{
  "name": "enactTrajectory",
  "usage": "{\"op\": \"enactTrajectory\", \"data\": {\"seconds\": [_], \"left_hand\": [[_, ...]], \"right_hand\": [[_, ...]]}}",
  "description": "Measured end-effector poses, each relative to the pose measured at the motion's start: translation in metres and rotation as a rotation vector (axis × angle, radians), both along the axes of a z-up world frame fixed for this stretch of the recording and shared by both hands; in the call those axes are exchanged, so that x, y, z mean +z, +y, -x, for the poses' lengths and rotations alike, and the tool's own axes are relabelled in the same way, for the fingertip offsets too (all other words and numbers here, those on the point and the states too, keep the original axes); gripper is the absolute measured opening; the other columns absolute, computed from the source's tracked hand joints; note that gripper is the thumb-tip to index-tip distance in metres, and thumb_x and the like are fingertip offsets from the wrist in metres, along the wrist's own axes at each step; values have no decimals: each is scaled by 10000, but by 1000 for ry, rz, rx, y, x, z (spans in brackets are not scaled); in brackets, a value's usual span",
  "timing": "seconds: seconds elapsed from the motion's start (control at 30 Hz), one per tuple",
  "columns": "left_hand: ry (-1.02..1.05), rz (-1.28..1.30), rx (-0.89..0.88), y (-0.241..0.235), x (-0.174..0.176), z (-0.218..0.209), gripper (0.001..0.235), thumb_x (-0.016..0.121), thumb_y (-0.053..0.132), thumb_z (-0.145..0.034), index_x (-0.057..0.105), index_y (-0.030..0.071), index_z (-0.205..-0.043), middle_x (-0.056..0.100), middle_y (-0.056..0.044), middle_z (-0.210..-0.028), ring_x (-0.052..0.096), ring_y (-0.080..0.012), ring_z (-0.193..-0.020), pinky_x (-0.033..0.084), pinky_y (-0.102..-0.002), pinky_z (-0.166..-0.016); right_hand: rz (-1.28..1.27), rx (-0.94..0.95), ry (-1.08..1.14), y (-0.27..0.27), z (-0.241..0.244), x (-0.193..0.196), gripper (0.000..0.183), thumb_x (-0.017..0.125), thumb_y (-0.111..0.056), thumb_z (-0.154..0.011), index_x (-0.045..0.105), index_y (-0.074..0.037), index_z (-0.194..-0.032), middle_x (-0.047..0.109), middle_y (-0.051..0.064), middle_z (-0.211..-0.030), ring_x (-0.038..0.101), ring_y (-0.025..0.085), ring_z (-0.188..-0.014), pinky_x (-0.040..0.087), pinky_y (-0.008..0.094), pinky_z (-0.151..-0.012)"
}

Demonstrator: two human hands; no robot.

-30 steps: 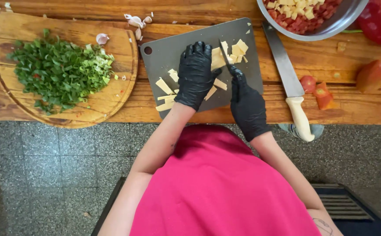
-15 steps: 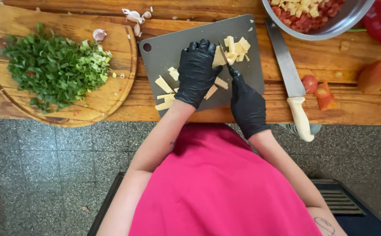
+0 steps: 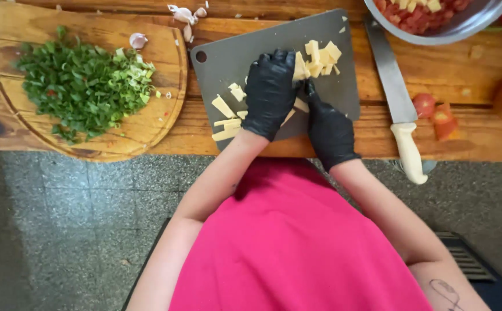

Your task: Dice a slice of cheese into small cubes on a cutting board

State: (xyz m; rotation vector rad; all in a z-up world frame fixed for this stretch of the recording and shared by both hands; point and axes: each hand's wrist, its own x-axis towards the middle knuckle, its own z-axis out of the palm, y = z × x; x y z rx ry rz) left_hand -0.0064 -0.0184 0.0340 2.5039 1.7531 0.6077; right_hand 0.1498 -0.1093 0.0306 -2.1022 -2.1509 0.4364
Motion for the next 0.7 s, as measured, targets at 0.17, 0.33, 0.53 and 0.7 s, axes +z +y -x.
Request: {"op": "enactTrajectory", "data": {"seconds": [0.17, 0.33, 0.53, 0.7], "left_hand": [[87, 167, -19, -5, 4, -3, 521, 817, 386, -795, 619, 119, -1196, 634, -52, -1061, 646, -276, -955, 574, -363, -809], [95, 137, -28, -8, 8, 1, 580, 817, 451, -799, 629, 117, -1234, 640, -65, -1099, 639, -284, -990, 552, -389, -855], [44, 221, 44, -12, -7, -1, 662, 824, 479, -797, 588, 85, -1273, 638, -110, -1168, 639, -309, -1084, 532, -423, -957], [-3, 157, -9, -5, -18, 7, 563, 805, 485, -815, 642, 133, -1222, 667, -86, -1145, 652, -303, -1077, 515, -393, -954]], "right_hand": [[116, -30, -56, -22, 2, 61, 428, 416, -232, -1089, 538, -222, -1499, 755, 164, -869, 744, 424, -808, 611, 592, -696], [67, -75, 68, -10, -6, 38, 450, 404, -249, -1106, 486, -226, -1548, 738, 240, -836, 713, 509, -803, 594, 641, -655], [-49, -44, 53, -20, 9, 50, 489, 474, -261, -1054, 492, -203, -1539, 716, 238, -827, 701, 492, -793, 565, 641, -634], [-102, 8, -119, -25, 14, 42, 474, 475, -234, -1030, 593, -276, -1487, 741, 44, -832, 748, 301, -791, 628, 435, -633]]}}
